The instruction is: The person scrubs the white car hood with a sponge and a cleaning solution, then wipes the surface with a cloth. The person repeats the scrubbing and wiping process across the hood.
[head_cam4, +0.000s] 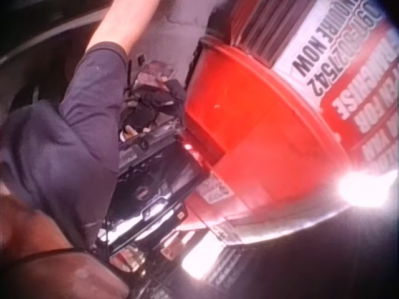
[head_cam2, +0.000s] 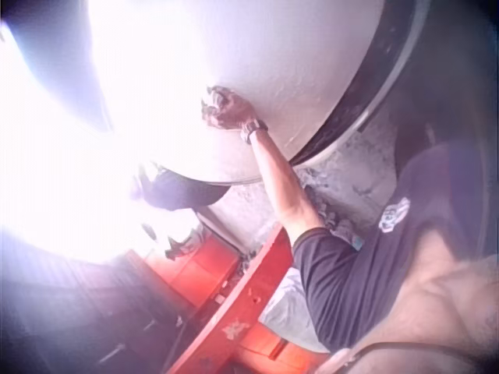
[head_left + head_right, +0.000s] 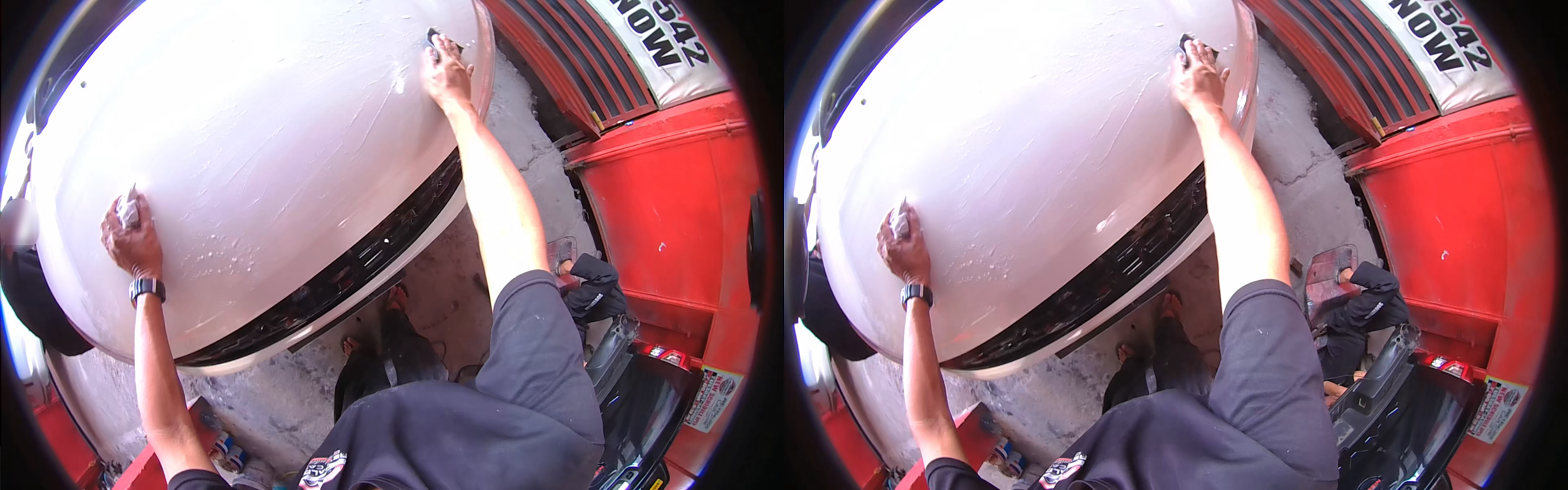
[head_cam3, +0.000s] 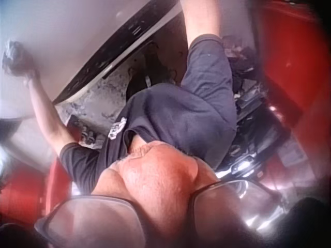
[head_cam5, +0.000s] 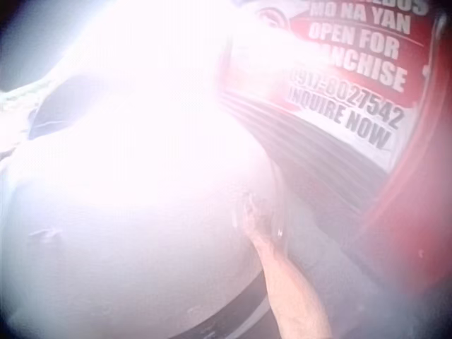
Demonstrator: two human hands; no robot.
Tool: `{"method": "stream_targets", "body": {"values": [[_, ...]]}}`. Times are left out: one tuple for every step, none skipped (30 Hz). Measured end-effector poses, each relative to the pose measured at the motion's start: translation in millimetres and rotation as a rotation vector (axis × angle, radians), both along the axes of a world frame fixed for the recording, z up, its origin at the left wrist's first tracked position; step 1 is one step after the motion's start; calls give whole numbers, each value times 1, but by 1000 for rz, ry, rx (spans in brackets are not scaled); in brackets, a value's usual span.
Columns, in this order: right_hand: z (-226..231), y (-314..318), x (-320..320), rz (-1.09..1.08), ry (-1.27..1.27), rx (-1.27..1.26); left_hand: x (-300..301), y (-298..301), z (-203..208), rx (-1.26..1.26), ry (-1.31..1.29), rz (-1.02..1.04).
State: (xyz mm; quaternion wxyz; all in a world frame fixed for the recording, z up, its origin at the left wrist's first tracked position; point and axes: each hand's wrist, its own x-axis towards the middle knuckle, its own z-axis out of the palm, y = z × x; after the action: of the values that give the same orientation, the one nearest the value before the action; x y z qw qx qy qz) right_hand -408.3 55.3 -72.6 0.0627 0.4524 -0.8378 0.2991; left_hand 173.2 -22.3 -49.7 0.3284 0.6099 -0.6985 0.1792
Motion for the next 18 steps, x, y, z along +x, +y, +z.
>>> {"method": "stream_targets", "body": {"values": [[-6, -5, 23, -17, 28, 13, 4, -3, -5, -21, -36, -3], [-10, -9, 53, -29, 50, 23, 9, -5, -7, -43, -78, -1], [-5, -3, 111, 98, 39, 68, 23, -5, -6, -60, -78, -6], [6, 20, 181, 224, 33, 110, 27, 0, -1, -41, -69, 39], [-12, 42, 242, 351, 48, -6, 22, 1, 0, -32, -66, 73], [-34, 65, 294, 470, 64, -121, 17, -2, -1, -71, -84, 71], [-41, 88, 328, 542, 93, -86, 8, 0, 0, -34, -74, 79], [-40, 101, 350, 613, 120, -56, 5, 1, 3, -2, -68, 86], [-40, 97, 327, 681, 193, -78, 10, 1, 4, -8, -58, 78], [-32, 87, 295, 708, 264, -98, 23, 2, 4, -12, -54, 77], [-26, 76, 251, 723, 348, -109, 28, 3, 2, -13, -36, 64], [-24, 59, 195, 599, 180, -260, 15, -3, 1, -13, -19, 48], [-17, 50, 138, 414, -70, -197, 8, -3, 1, -8, -12, 49], [-8, 43, 113, 281, -31, -122, 2, -1, 2, 1, -12, 44], [-4, 37, 106, 156, 1, -51, 0, 1, 4, 6, -8, 32], [-11, 31, 139, 157, 25, -98, 6, 3, 6, 13, -21, 52], [-19, 22, 186, 149, 60, -143, 5, 3, 2, 21, -24, 64], [-26, 26, 241, 315, 195, -118, 4, 2, 3, 17, -24, 77]]}}
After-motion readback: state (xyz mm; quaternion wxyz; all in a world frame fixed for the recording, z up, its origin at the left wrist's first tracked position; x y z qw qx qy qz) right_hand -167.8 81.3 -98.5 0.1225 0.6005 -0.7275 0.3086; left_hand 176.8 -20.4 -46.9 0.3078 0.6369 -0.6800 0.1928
